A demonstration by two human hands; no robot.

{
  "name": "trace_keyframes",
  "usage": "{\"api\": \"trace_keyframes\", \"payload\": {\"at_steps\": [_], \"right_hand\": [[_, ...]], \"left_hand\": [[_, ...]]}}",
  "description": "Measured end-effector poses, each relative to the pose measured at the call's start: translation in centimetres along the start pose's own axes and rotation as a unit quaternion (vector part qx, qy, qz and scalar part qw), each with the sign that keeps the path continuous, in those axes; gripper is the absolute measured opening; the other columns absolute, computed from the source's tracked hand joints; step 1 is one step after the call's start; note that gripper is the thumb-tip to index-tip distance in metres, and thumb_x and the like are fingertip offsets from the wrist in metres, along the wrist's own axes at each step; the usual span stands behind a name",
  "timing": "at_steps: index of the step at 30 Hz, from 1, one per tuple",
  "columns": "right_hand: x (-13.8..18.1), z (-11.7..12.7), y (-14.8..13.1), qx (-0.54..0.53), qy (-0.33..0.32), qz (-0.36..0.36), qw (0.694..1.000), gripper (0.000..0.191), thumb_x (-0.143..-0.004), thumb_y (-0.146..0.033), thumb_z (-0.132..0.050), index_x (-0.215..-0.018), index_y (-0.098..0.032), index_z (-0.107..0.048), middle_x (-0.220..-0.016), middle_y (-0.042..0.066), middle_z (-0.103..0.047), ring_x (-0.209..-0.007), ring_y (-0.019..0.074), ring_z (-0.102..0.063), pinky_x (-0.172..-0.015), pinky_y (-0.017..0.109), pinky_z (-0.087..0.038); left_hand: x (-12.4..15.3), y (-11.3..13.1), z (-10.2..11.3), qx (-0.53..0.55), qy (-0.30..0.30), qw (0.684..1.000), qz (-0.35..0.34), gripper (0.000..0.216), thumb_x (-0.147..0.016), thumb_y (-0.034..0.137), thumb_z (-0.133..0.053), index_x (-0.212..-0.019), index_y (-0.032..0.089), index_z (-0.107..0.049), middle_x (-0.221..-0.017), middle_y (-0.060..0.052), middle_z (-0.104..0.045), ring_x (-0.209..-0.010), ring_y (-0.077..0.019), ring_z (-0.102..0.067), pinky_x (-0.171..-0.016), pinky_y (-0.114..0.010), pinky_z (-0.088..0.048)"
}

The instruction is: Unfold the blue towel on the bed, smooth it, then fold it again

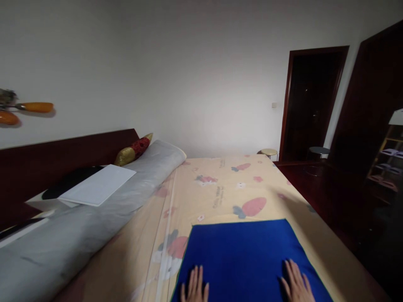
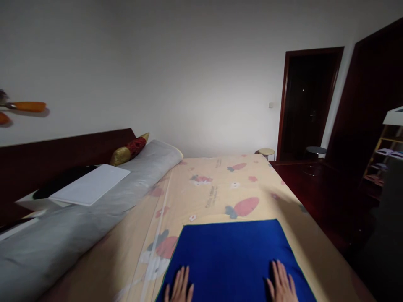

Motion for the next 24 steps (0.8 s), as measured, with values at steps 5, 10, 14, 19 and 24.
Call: {"api": "trace_keyframes", "payload": {"at_steps": [5, 10, 14, 19, 24], "right_hand": [[-2.9, -2.8, -13.0, -0.100, -0.092, 0.172, 0.976, 0.050, -0.090, -0.046, -0.030, -0.138, -0.036, -0.023, -0.145, -0.001, -0.038, -0.132, 0.0215, -0.042, -0.105, 0.045, -0.047], [-4.8, -3.2, -5.8, -0.069, -0.098, 0.112, 0.986, 0.056, -0.087, -0.055, -0.031, -0.139, -0.034, -0.022, -0.148, 0.000, -0.035, -0.135, 0.0237, -0.038, -0.109, 0.051, -0.042], [-5.4, -1.7, 6.9, -0.025, -0.074, 0.002, 0.997, 0.063, -0.086, -0.056, -0.028, -0.142, -0.032, -0.014, -0.151, -0.002, -0.031, -0.140, 0.0230, -0.029, -0.115, 0.054, -0.033], [-5.9, -0.7, 8.3, 0.009, -0.064, -0.018, 0.998, 0.074, -0.082, -0.062, -0.033, -0.144, -0.024, -0.016, -0.153, 0.003, -0.027, -0.142, 0.0250, -0.026, -0.120, 0.055, -0.022], [-7.8, -0.7, -5.7, -0.050, -0.106, 0.110, 0.987, 0.063, -0.090, -0.052, -0.026, -0.145, -0.028, -0.005, -0.154, 0.001, -0.024, -0.142, 0.0211, -0.026, -0.116, 0.050, -0.032]], "left_hand": [[-0.8, 12.2, -3.4, 0.103, -0.029, 0.976, -0.192, 0.049, -0.089, 0.038, -0.019, -0.136, 0.039, -0.006, -0.151, 0.007, -0.030, -0.140, -0.0172, -0.035, -0.116, -0.050, -0.038], [-3.4, 7.9, -2.7, 0.087, -0.076, 0.982, -0.150, 0.051, -0.088, 0.044, -0.017, -0.138, 0.035, -0.012, -0.153, 0.006, -0.026, -0.142, -0.0180, -0.031, -0.119, -0.052, -0.032], [-6.2, -2.9, 0.1, 0.009, -0.065, 0.998, -0.014, 0.062, -0.086, 0.054, -0.018, -0.140, 0.025, -0.012, -0.155, 0.002, -0.024, -0.144, -0.0165, -0.028, -0.121, -0.048, -0.026], [-7.3, -3.9, 1.2, -0.050, -0.010, 0.999, -0.010, 0.059, -0.087, 0.048, -0.019, -0.140, 0.023, -0.015, -0.155, 0.002, -0.025, -0.144, -0.0179, -0.028, -0.123, -0.050, -0.021], [-6.3, 9.5, -0.5, 0.047, -0.016, 0.985, -0.164, 0.052, -0.090, 0.036, -0.013, -0.141, 0.033, 0.000, -0.155, 0.009, -0.021, -0.144, -0.0129, -0.027, -0.120, -0.046, -0.032]]}}
Point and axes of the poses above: each hand's wrist, its own x-axis away from the middle knuckle, its own z-axis out of the back of the hand, y = z × x, the point moved 3 cm from there along -x, towards the middle knuckle
